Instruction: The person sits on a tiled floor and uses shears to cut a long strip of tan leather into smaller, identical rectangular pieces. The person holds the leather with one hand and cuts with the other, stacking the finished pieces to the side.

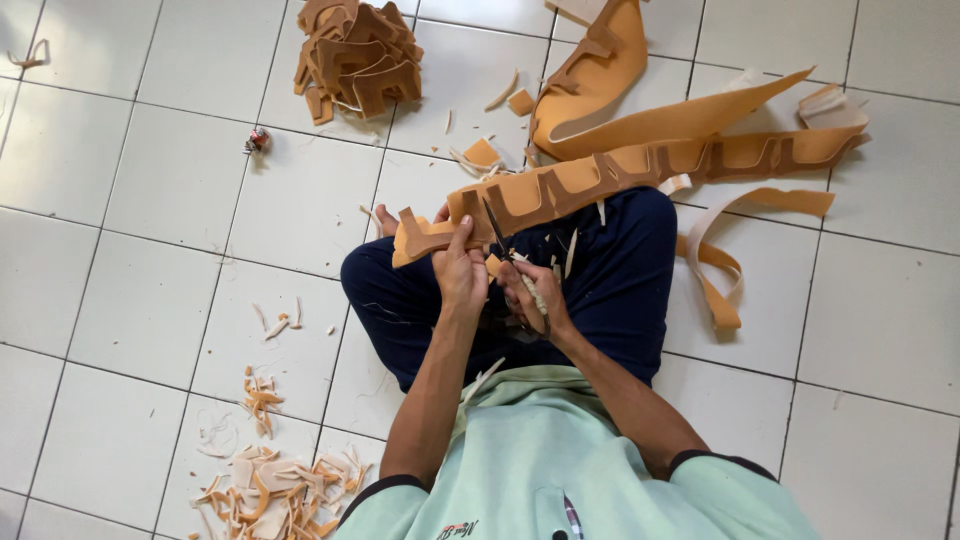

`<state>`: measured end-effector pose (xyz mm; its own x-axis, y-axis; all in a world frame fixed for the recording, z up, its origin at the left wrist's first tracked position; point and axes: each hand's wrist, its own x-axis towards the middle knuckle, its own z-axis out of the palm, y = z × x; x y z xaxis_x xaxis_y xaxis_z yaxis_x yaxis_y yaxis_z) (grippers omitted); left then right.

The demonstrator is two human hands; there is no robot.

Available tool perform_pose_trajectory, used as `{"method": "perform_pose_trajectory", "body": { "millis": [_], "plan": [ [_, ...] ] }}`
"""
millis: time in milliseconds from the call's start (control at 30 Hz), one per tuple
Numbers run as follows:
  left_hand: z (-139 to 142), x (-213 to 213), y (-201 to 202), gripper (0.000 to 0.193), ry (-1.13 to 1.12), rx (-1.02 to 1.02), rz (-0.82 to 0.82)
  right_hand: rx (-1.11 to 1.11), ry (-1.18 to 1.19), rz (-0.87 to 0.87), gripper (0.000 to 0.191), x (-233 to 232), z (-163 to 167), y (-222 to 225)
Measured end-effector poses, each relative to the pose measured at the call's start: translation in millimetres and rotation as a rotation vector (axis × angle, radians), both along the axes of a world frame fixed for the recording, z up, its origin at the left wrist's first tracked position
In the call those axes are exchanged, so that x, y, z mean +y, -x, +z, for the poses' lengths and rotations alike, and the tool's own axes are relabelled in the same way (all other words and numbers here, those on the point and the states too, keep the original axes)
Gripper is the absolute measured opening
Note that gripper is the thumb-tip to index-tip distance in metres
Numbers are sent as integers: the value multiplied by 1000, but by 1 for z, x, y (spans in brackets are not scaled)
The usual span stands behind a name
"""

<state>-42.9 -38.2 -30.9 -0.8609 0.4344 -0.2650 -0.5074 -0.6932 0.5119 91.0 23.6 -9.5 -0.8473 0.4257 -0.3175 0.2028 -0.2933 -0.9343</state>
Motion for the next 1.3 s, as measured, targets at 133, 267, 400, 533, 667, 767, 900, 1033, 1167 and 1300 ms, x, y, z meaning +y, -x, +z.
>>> {"method": "perform_pose_trajectory", "body": {
  "millis": [133, 267, 400, 533, 667, 767, 900, 1033, 1167, 1300],
  "plan": [
    [7, -3, -6, 49, -2, 19, -28, 58, 59, 10, 40, 3, -2, 1],
    [16, -4, -15, 48, -26, 11, -71, 72, -38, -31, 48, 10, -6, 5],
    [40, -18, -2, 44, 47, 63, -121, 113, -71, -110, 49, 19, 0, 7],
    [67, -63, 18, 37, 576, 449, -556, 340, -50, -161, 41, 53, 22, 9],
    [69, -90, 32, 37, 514, 850, -1114, 309, 69, 32, 29, 79, 45, 16],
    [60, -91, 34, 51, 271, 667, -1159, 281, -178, 96, 29, 76, 56, 16],
    [51, -70, 1, 67, 30, 423, -540, 325, -129, -149, 30, 56, 56, 20],
    [58, -28, -36, 75, 208, 638, -217, 357, -283, -230, 32, 42, 45, 29],
    [77, -2, -21, 54, 231, 311, 58, 180, -200, -182, 32, 37, 36, 24],
    [95, -9, 10, 40, 247, 284, 18, 138, -160, -13, 34, 37, 41, 8]
  ]
}}
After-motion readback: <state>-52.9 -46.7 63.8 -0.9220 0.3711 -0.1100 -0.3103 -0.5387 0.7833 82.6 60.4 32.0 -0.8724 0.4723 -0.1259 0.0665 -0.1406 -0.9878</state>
